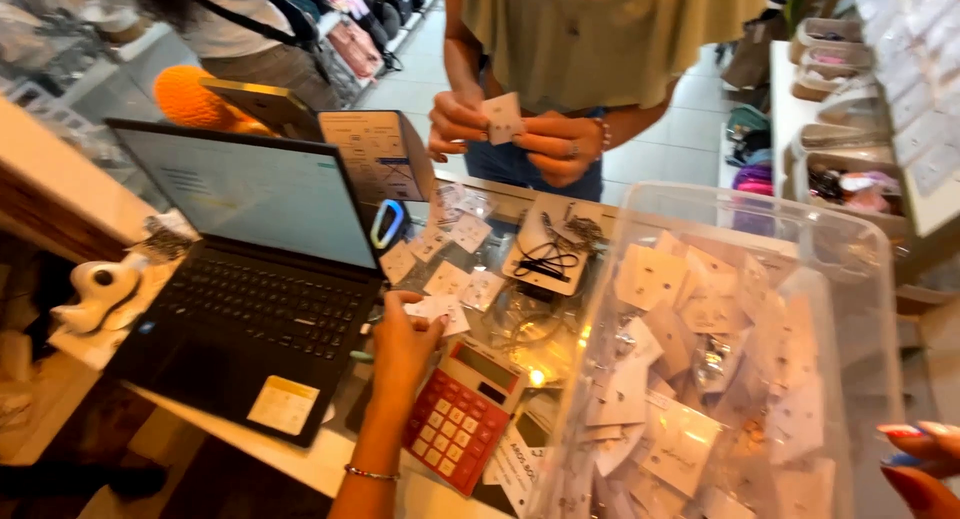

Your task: Sorting through jewelry cards in a plastic container at a sales counter

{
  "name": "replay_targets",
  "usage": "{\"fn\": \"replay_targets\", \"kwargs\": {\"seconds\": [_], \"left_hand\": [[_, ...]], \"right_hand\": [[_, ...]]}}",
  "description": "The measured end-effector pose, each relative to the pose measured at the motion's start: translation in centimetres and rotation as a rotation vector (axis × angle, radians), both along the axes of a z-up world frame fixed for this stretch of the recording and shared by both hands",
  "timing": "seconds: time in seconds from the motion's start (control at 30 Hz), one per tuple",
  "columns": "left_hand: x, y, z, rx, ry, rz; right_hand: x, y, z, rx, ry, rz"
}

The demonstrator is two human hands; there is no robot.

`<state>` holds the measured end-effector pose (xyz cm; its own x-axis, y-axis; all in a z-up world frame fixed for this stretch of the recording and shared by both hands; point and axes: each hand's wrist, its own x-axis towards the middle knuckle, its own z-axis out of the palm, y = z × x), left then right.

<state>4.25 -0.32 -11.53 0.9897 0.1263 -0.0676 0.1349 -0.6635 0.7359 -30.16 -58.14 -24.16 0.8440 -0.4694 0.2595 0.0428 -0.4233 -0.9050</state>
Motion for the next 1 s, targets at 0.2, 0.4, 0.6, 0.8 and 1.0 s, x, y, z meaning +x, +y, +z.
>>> {"fn": "replay_targets", "kwargs": {"seconds": [0.2,0.4,0.6,0.8,1.0], "left_hand": [[1.8,0.1,-2.6,0.205,-0.129,-0.077],[0.0,-2.2,2.6,0.573,-0.015,-0.078],[-4.2,-5.4,12.6,0.51,-0.329,-0.176],[-10.6,-9.8,20.2,0.148,-0.956,-0.655],[-13.9,-12.7,20.2,-0.007,-0.845,-1.679]], "right_hand": [[2.3,7.7,19.7,-0.549,0.017,0.114],[5.5,18.1,30.2,-1.073,-0.112,0.428],[7.7,18.1,30.2,-0.987,0.141,0.911],[8.6,18.3,31.8,-1.023,0.093,0.983],[9.0,18.1,31.9,-0.959,0.164,1.014]]}}
